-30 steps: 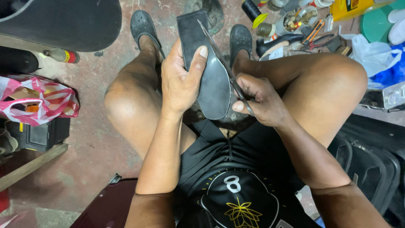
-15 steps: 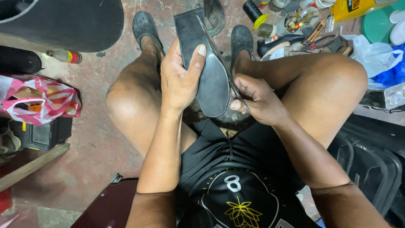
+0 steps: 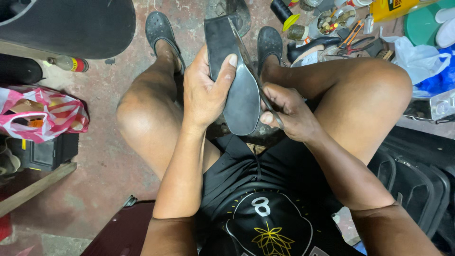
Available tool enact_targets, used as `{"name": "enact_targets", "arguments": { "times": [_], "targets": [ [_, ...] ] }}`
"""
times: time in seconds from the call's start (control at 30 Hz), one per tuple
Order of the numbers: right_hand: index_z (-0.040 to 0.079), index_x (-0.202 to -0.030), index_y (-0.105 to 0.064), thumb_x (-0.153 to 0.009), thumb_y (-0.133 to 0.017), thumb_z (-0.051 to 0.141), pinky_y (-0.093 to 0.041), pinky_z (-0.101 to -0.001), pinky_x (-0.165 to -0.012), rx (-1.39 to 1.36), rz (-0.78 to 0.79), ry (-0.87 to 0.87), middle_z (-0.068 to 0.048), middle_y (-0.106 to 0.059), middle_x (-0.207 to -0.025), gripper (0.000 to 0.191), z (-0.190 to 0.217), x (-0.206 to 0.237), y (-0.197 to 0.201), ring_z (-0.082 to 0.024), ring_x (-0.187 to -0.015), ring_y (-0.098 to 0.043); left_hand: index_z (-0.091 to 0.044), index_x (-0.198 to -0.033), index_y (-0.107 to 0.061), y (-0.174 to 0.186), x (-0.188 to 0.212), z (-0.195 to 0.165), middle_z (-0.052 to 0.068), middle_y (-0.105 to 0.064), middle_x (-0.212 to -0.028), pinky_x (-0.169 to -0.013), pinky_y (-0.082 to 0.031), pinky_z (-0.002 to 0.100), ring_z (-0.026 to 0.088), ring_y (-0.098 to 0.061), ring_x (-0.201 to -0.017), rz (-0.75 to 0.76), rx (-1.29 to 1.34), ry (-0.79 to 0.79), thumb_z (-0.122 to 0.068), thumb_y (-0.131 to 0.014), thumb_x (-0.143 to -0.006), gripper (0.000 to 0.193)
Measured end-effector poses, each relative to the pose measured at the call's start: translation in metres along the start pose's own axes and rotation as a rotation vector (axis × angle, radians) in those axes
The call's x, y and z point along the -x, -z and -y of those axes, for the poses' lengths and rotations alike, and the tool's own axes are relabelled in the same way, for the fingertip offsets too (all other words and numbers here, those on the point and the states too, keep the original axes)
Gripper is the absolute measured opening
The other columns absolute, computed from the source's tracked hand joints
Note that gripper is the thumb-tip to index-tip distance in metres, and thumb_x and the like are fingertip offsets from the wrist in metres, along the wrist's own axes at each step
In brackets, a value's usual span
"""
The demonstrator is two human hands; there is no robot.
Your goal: The person trims a black shoe insole using shears, then uses a small pointed tool to work on the insole's surface. The person handles the insole and tools directly with their hands.
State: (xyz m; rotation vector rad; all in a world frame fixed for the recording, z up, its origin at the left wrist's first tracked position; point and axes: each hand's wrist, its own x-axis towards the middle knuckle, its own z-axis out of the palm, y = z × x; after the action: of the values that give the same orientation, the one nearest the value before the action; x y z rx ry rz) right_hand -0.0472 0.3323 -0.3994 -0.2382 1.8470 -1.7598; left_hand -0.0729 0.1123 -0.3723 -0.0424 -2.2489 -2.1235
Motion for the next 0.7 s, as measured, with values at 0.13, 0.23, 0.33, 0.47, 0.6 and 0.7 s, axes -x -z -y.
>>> {"name": "enact_targets", "arguments": {
  "times": [0.13,0.23,0.33,0.47,0.6,0.7],
  "targets": [
    [0.008,-0.091,-0.056,-0.088,-0.076,0.047,-0.036,-0.0210,-0.057,0.019,-0.001,0.041,0.007,-0.051,-0.076,0.044,0.002,0.000,-0.001,-0.002,-0.066,-0.045,-0.003,-0.117,-0.066,0.000,0.000,0.002,0.001,-0.072,-0.095,-0.082,-0.055,0.026,0.007,-0.064,-0.087,-0.020,-0.006,0.022,-0.023,-0.064,-0.104,0.024],
    [0.008,-0.088,-0.054,-0.090,-0.075,0.043,-0.039,-0.0217,-0.055,0.059,-0.022,0.051,0.006,-0.051,-0.072,0.041,0.000,0.001,-0.002,-0.003,-0.061,-0.047,-0.003,-0.116,-0.066,0.000,0.000,0.003,0.000,-0.071,-0.094,-0.081,-0.055,0.026,0.007,-0.063,-0.086,-0.038,-0.018,0.034,-0.022,-0.064,-0.104,0.023],
    [0.008,-0.090,-0.054,-0.093,-0.073,0.044,-0.039,-0.0216,-0.057,0.035,-0.013,0.059,0.005,-0.052,-0.073,0.042,-0.002,0.001,-0.003,-0.003,-0.062,-0.048,-0.003,-0.116,-0.066,-0.002,0.001,0.004,0.000,-0.071,-0.095,-0.082,-0.054,0.026,0.007,-0.063,-0.087,-0.043,0.004,0.024,-0.021,-0.064,-0.105,0.021],
    [0.004,-0.110,-0.060,-0.095,-0.069,0.054,-0.044,-0.0207,-0.062,-0.027,0.082,0.101,0.004,-0.056,-0.084,0.054,-0.004,-0.001,-0.001,-0.003,-0.070,-0.052,-0.002,-0.118,-0.066,-0.004,0.002,0.004,-0.001,-0.071,-0.095,-0.081,-0.054,0.025,0.006,-0.062,-0.086,-0.056,0.048,0.044,-0.020,-0.063,-0.105,0.022],
    [-0.003,-0.138,-0.057,-0.089,-0.067,0.064,-0.050,-0.0226,-0.071,-0.199,0.148,0.074,-0.002,-0.065,-0.097,0.084,-0.003,-0.001,0.004,-0.007,-0.078,-0.060,0.000,-0.117,-0.066,-0.009,0.004,0.005,0.000,-0.071,-0.097,-0.081,-0.053,0.024,0.005,-0.062,-0.087,-0.024,0.142,0.060,-0.018,-0.064,-0.105,0.021],
    [-0.009,-0.141,-0.050,-0.091,-0.070,0.060,-0.048,-0.0274,-0.101,-0.299,0.154,0.062,-0.009,-0.064,-0.125,0.088,-0.003,0.000,0.009,-0.013,-0.115,-0.060,0.000,-0.114,-0.064,-0.011,0.002,0.006,0.000,-0.069,-0.095,-0.076,-0.051,0.025,0.006,-0.061,-0.083,0.031,0.356,0.118,-0.016,-0.062,-0.106,0.018]
  ]
}}
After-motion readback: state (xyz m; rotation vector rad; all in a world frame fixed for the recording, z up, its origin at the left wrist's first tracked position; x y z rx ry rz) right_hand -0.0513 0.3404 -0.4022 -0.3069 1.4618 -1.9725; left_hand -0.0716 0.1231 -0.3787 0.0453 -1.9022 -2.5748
